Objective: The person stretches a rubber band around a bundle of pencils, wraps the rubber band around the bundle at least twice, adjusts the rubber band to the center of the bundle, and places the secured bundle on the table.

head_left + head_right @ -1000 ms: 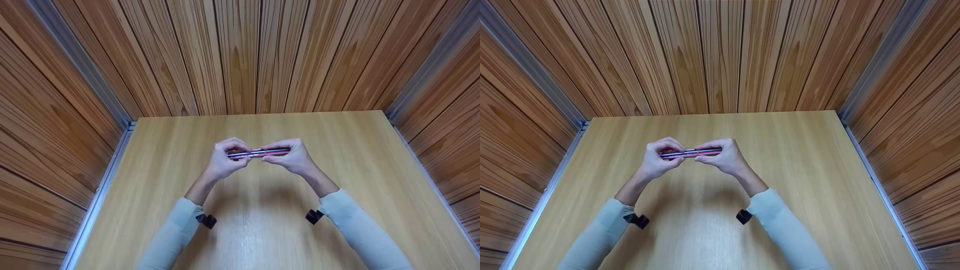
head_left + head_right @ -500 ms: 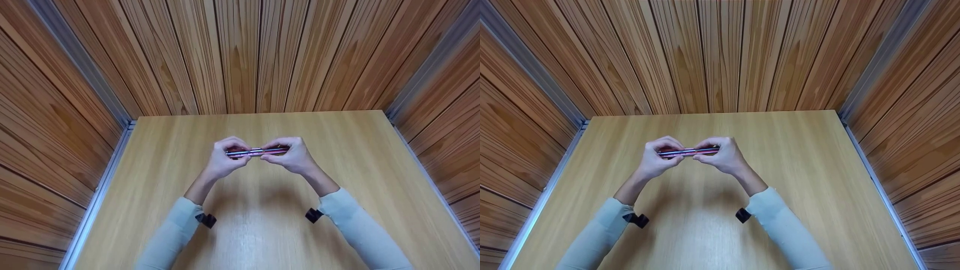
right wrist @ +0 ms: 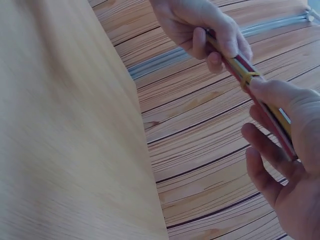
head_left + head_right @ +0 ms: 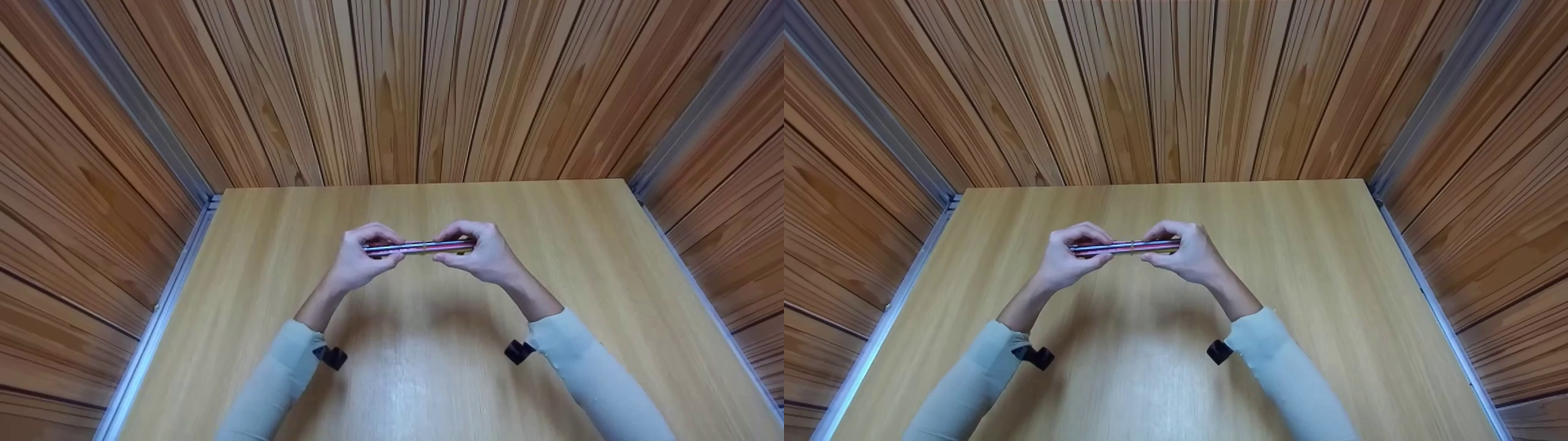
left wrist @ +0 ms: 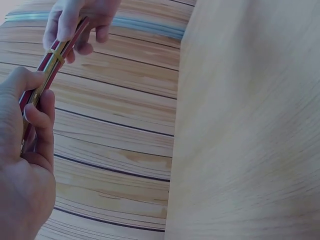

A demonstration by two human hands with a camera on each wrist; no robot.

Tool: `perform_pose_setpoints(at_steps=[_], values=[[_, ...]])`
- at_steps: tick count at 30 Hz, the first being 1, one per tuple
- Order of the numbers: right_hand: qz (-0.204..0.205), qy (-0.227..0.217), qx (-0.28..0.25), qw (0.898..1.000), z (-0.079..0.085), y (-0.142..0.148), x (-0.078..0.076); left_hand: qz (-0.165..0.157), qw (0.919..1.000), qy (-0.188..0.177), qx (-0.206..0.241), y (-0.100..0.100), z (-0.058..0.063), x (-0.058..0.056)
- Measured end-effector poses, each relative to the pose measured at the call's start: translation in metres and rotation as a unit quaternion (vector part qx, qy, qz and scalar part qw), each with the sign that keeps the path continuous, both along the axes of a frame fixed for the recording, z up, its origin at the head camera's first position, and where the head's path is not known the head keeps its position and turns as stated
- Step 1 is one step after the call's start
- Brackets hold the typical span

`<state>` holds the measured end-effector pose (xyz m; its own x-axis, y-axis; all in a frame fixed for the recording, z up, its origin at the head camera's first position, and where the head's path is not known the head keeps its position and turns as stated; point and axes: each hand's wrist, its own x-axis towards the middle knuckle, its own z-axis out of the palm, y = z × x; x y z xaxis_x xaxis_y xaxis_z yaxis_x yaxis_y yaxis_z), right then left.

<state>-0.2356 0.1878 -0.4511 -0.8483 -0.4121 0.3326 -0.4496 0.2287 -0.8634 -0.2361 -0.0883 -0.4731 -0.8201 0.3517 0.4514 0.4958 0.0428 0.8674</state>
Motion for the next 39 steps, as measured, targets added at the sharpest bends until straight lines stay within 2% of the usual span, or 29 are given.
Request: perform_pose_setpoints(at_steps=[4, 8, 16, 23, 27, 30, 35, 39], values=[[-0.003, -0.015, 0.003, 1.000, 0.000, -0.005, 0.004, -0.007, 0.9999, -0.005, -0.006, 0.001, 0.000, 0.001], [-0.016, -0.023, -0.015, 0.999, -0.001, -0.010, 0.005, -0.003, 1.0000, -0.005, -0.007, 0.005, 0.001, 0.002], [0.027, -0.042, -0.012, 0.999, -0.001, -0.013, 0.003, -0.004, 0.9997, -0.005, -0.023, 0.007, -0.002, 0.002], [0.014, -0.009, -0.006, 1.000, 0.001, -0.008, 0.002, -0.002, 0.9999, 0.007, 0.014, 0.002, -0.004, 0.001], [0.019, 0.015, -0.007, 1.000, -0.001, -0.009, 0.003, 0.001, 0.9998, 0.007, 0.021, 0.002, -0.005, 0.002], [0.028, 0.035, -0.014, 0.999, -0.005, -0.009, 0.003, -0.007, 0.9999, 0.002, 0.009, 0.003, -0.005, 0.003], [0.041, 0.052, -0.025, 0.997, -0.010, -0.003, -0.001, -0.026, 0.9989, 0.004, -0.038, 0.000, -0.002, 0.001], [0.044, 0.059, -0.021, 0.997, -0.012, 0.003, -0.006, -0.022, 0.9986, 0.009, -0.047, -0.005, -0.001, -0.001]])
